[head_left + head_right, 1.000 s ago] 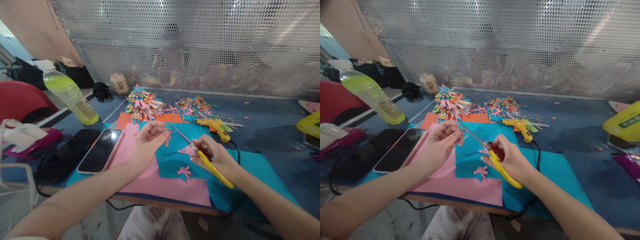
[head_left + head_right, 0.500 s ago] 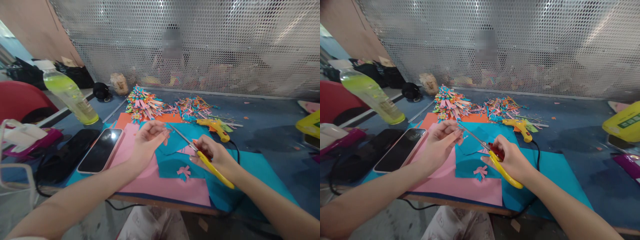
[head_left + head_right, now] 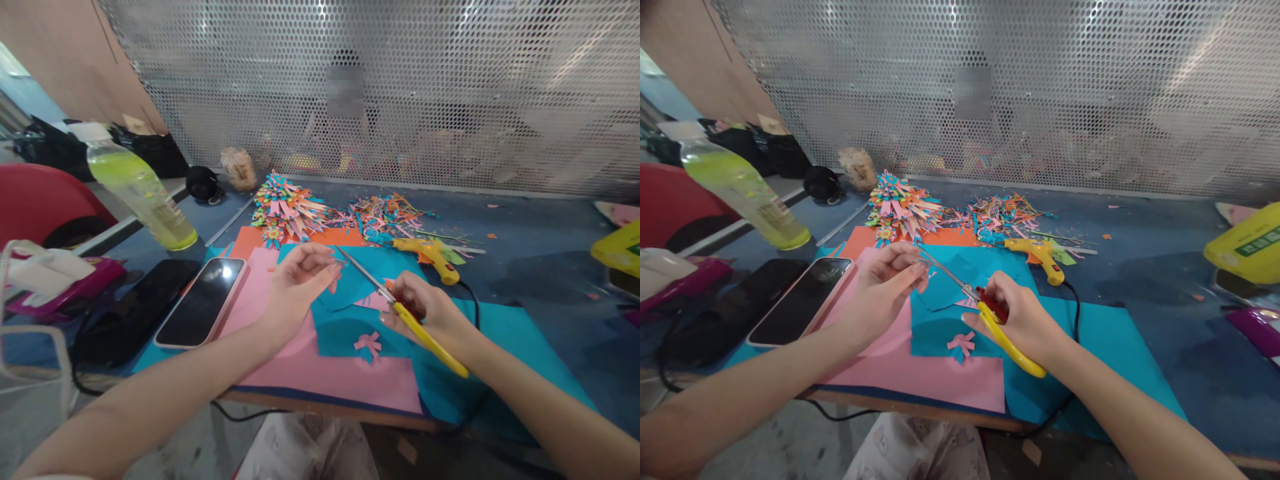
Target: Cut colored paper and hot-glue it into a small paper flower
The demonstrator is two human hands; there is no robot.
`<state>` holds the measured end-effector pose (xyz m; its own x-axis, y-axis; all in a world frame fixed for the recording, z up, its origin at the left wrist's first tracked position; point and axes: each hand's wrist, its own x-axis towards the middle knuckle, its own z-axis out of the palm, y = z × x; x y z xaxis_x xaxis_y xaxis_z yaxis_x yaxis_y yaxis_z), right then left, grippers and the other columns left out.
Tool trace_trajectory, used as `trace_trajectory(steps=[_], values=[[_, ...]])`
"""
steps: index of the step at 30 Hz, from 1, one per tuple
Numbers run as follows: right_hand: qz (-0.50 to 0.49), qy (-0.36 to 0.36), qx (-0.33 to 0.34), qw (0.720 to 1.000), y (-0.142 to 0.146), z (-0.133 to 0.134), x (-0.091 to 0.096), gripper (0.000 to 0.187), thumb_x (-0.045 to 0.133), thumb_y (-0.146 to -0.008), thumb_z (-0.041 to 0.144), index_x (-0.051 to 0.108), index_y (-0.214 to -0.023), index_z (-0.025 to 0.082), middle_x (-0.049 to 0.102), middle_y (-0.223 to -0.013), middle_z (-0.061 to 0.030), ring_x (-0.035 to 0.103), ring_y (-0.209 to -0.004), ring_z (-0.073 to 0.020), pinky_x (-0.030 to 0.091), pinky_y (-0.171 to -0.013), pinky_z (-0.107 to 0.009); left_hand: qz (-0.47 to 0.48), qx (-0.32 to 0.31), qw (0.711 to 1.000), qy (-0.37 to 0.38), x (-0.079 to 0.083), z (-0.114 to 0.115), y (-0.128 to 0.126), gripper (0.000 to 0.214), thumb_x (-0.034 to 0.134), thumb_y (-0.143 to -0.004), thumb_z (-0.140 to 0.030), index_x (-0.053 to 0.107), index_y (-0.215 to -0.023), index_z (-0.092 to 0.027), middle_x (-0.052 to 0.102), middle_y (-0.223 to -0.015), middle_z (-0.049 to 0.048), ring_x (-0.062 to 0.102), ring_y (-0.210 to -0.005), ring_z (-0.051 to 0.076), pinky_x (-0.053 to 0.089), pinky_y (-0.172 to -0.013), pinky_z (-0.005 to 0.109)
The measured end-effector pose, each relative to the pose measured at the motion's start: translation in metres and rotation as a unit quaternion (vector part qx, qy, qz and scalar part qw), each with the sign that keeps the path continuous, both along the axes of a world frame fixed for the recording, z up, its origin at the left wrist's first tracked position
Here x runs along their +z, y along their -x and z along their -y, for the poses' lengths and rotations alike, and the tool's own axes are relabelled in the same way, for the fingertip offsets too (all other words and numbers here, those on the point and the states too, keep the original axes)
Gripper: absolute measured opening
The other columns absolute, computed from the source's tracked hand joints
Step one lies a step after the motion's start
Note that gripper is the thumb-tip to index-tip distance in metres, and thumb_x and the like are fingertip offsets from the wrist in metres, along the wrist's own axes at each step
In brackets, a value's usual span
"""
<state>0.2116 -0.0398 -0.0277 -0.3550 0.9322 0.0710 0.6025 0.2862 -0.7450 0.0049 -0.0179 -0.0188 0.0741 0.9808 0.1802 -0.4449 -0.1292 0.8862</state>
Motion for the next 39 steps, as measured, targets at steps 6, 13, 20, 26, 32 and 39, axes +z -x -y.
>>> trace_trajectory(steps=[6,13,20,26,32,39], values=[[0.013,0.010,0.006,1.000,0.000,0.000,0.001,0.030,0.056,-0.075,0.043,0.034,-0.078,0.022,0.043,-0.061,0.0047,0.040,-0.053,-0.0095,0.028,-0.044,-0.022,-0.004,-0.006,1.000,-0.003,-0.002,0.000,0.001,0.017,0.067,-0.066,-0.016,0.058,-0.080,-0.019,0.059,-0.067,-0.0029,0.055,-0.054,0.008,0.043,-0.049,0.020],[0.009,0.014,0.007,1.000,0.001,0.001,0.002,0.031,0.056,-0.075,0.043,0.035,-0.079,0.022,0.042,-0.062,0.0047,0.041,-0.054,-0.0100,0.029,-0.046,-0.023,0.000,-0.028,0.999,-0.019,-0.006,0.000,0.000,0.019,0.066,-0.068,-0.013,0.057,-0.084,-0.019,0.058,-0.070,-0.0025,0.054,-0.057,0.008,0.043,-0.049,0.020],[-0.006,0.019,0.015,1.000,0.001,0.001,0.004,0.030,0.057,-0.074,0.042,0.034,-0.078,0.022,0.044,-0.065,0.0042,0.041,-0.054,-0.0097,0.029,-0.045,-0.022,-0.003,-0.017,1.000,-0.024,-0.004,0.001,0.001,0.017,0.065,-0.069,-0.013,0.057,-0.083,-0.018,0.059,-0.071,-0.0025,0.054,-0.055,0.007,0.043,-0.049,0.020],[0.004,0.013,0.013,1.000,0.000,0.000,0.003,0.029,0.056,-0.075,0.041,0.035,-0.078,0.021,0.042,-0.062,0.0049,0.040,-0.053,-0.0092,0.030,-0.045,-0.022,0.007,0.019,0.999,-0.030,-0.001,-0.001,0.002,0.015,0.065,-0.069,-0.013,0.057,-0.080,-0.018,0.058,-0.068,-0.0033,0.054,-0.056,0.007,0.043,-0.050,0.019],[-0.045,0.012,-0.030,0.998,0.001,-0.002,0.003,0.028,0.058,-0.075,0.039,0.036,-0.078,0.022,0.042,-0.060,0.0059,0.039,-0.049,-0.0079,0.030,-0.043,-0.021,-0.002,0.008,1.000,-0.024,-0.004,-0.001,0.003,0.015,0.065,-0.069,-0.014,0.057,-0.080,-0.018,0.059,-0.071,-0.0027,0.054,-0.056,0.007,0.043,-0.050,0.019],[-0.194,0.058,-0.046,0.978,0.012,0.000,0.006,0.028,0.063,-0.071,0.031,0.037,-0.078,0.021,0.055,-0.071,0.0015,0.052,-0.054,-0.0096,0.042,-0.045,-0.022,-0.050,-0.025,0.998,-0.013,-0.010,0.001,-0.004,0.018,0.067,-0.067,-0.017,0.055,-0.081,-0.017,0.060,-0.071,-0.0021,0.054,-0.056,0.007,0.041,-0.050,0.020]])
